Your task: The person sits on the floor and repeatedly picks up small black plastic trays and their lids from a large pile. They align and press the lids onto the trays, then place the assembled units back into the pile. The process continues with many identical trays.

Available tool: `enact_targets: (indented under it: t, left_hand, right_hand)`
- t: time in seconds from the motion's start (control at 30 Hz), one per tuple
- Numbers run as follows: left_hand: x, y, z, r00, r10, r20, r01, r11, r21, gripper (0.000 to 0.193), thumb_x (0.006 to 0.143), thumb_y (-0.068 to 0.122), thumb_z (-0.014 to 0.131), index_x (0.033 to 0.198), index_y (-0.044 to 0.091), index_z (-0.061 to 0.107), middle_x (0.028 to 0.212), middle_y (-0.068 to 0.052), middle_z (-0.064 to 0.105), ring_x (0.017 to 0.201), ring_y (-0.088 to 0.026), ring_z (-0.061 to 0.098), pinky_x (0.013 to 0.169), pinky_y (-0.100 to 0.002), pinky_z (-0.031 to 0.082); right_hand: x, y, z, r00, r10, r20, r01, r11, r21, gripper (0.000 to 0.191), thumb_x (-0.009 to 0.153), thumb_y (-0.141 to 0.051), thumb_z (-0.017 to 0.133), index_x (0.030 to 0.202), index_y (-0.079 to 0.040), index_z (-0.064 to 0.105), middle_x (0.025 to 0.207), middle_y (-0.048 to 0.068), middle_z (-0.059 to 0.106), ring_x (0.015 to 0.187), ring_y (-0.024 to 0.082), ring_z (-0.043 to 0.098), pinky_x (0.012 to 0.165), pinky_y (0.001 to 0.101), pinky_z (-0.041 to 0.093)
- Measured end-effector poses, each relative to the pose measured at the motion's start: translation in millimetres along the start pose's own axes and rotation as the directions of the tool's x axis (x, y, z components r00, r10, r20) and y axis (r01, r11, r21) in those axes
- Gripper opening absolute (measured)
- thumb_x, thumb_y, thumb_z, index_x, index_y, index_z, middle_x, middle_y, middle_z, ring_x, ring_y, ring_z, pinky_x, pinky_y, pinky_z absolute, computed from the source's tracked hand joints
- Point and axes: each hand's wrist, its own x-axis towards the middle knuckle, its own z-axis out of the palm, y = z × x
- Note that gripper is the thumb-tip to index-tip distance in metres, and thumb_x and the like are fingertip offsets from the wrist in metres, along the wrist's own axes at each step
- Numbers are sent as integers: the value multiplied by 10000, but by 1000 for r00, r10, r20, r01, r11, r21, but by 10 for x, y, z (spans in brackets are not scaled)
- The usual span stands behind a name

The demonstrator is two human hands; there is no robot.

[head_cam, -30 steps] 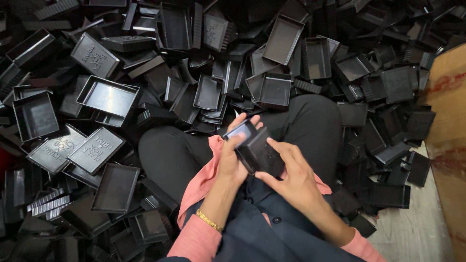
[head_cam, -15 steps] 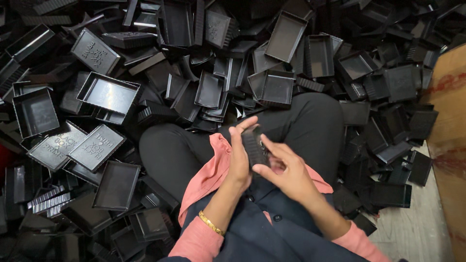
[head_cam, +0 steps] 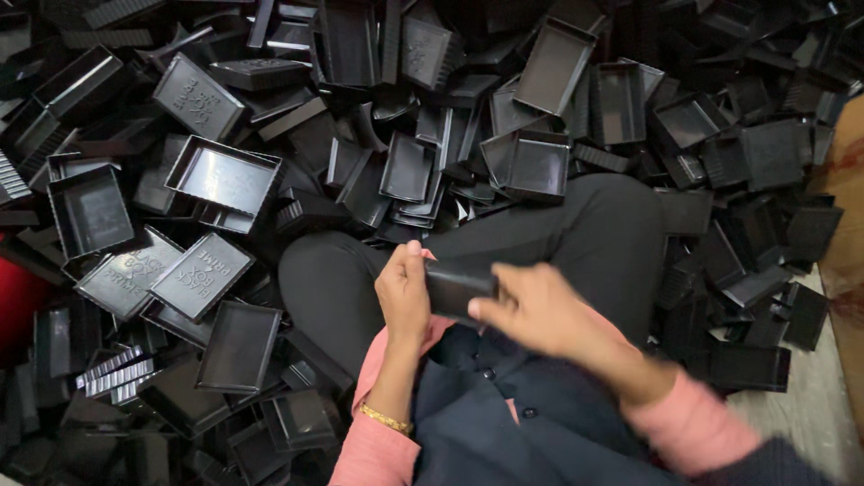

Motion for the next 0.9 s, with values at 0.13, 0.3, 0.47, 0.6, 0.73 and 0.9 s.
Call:
enact_targets:
  t: [0.13,0.3,0.47,0.6,0.73,0.9]
  left_hand:
    - [259,-13,-65,994,-80,79,97,965,-243,341,1065,309,467,994,50,677,904,-49,751,807,-104,715,761,-254,563]
    - [840,17,235,991,119,66,-124,989,86,170,983,197,651,994,40,715,868,-96,753,770,-174,720,725,-311,550]
    - [1505,35,992,924,383,-8,-359,872,333,261,916,222,700,1101,38,698,1099,-164,706,1012,-337,682,868,-418,547]
    - [1575,-44,1244,932,357,67,-329,752,571,548,769,280,809,1209,10,624,1287,-204,579,1161,-410,553,913,-477,479]
    - [1285,-258,924,930,328,168,-368,813,451,521,778,253,827,1198,10,636,1258,-204,557,1093,-413,565,928,-474,487]
    - [748,-345,232,939,58,340,-121,978,168,354,962,194,729,1280,63,648,1163,-121,678,1057,-301,683,935,-403,552]
  right_hand:
    - [737,-242,-974,874,-238,-425,284,958,48,490,970,-355,773,760,55,608,804,166,613,713,219,552,613,353,462]
    - [876,-182,-1254,663,-417,-622,658,721,217,452,983,-227,713,1373,-51,567,1403,171,643,1229,275,678,1025,331,538]
    - [750,328,-530,918,-266,-293,125,897,-424,897,700,-32,817,1527,-69,470,1499,347,410,1229,478,510,1029,462,422]
    - [358,869,-593,660,-281,-697,295,950,-104,659,896,73,645,1520,-80,499,1577,180,519,1501,327,499,1252,402,388]
    - [-285,1281,-778,639,-45,-768,232,963,136,645,889,-76,709,1500,-119,506,1594,187,443,1466,279,446,1150,377,411]
    - [-646,1369,-654,790,-117,-602,-10,979,-204,713,733,-219,860,1380,-101,582,1483,209,535,1386,329,498,1108,453,429]
